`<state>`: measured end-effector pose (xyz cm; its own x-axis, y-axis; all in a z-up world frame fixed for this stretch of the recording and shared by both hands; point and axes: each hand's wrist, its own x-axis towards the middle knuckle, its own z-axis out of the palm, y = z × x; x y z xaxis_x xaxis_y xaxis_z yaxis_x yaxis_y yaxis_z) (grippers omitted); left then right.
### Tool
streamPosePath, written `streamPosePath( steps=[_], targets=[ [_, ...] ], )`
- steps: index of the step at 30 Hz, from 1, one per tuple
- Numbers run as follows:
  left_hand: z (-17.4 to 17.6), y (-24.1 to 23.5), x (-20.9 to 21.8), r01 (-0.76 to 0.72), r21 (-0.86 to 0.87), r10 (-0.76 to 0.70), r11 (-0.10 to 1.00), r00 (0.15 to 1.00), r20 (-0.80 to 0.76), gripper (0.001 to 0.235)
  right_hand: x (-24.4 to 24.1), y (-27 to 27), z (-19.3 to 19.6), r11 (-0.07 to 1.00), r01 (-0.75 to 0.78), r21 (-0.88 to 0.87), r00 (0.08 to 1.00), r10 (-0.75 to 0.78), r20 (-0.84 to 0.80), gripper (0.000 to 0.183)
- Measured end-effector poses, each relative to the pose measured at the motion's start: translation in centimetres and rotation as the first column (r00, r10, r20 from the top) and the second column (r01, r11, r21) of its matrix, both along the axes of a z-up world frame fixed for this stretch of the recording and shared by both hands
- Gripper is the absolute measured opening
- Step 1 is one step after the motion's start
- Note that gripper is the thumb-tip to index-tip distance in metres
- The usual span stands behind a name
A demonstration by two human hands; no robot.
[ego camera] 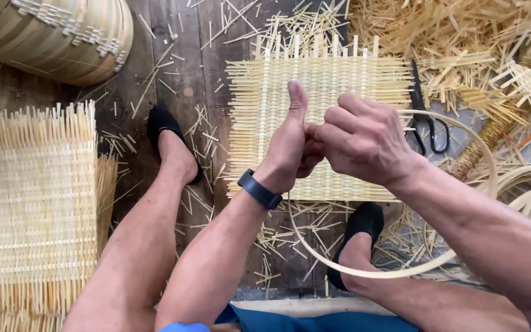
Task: Weaving bamboo strips and trimming them into a circular base using a hoop and scissors.
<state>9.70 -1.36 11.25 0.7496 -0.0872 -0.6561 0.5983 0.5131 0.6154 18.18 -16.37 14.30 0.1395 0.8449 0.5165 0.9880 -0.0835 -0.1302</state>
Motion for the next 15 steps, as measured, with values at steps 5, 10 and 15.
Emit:
streamPosePath(
  steps=[5,10,15],
  targets=[
    [-0.8,-1.0,0.2,-0.091,-0.012,0.09,0.996,0.995,-0.049,0.084,0.6,-0.8,-1.2,0.999,0.044,-0.011,0.998,-0.045,-0.05,0.018],
    [-1.9,0.7,0.3,-0.1,-0.136,0.118,0.986,0.984,0.135,0.055,5.5,-3.2,-1.1,0.964,0.212,-0.162,0.972,-0.225,-0.07,0.025],
    [-4.6,5.5,-1.4,-0.524,-0.369,0.624,0.768,0.742,0.246,0.039,7.2,-8.6,0.8,0.829,0.541,-0.144,0.133,-0.253,-0.958,0.034]
  ],
)
